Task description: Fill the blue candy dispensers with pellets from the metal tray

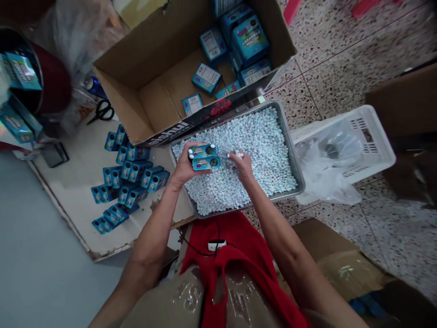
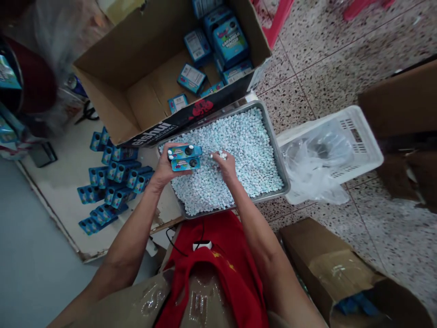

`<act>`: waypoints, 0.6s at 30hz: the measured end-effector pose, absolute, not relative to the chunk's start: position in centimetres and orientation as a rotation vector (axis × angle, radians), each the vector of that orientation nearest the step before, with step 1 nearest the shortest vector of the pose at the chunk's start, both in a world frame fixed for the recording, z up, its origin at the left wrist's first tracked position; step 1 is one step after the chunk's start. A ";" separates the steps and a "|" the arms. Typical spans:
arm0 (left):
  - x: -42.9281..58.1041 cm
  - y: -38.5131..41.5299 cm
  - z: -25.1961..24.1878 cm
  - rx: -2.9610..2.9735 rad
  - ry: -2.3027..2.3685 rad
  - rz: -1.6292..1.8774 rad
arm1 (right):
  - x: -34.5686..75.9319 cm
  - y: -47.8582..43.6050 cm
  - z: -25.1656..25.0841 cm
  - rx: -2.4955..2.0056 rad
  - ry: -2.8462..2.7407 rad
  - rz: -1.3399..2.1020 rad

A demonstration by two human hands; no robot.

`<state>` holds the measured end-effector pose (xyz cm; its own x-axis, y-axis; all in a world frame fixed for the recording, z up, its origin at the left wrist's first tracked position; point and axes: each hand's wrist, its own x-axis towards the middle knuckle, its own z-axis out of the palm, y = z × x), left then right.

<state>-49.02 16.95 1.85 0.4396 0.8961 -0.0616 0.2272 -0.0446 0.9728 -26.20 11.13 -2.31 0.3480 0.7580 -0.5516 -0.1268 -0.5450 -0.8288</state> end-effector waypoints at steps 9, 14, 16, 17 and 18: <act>-45.9 16.4 5.6 1.995 1.142 0.389 | -27.4 11.3 8.2 -1.128 -0.514 1.169; -44.3 16.3 5.1 1.937 1.163 0.488 | -27.5 11.0 8.3 -1.171 -0.597 1.000; -43.9 16.6 3.8 1.753 1.121 0.615 | -25.7 10.5 6.6 -1.207 -0.530 1.006; -43.7 16.7 3.1 1.659 1.083 0.660 | -24.5 10.1 5.5 -1.245 -0.488 0.992; -43.4 16.8 2.4 1.575 1.043 0.698 | -23.3 9.6 4.4 -1.302 -0.446 0.967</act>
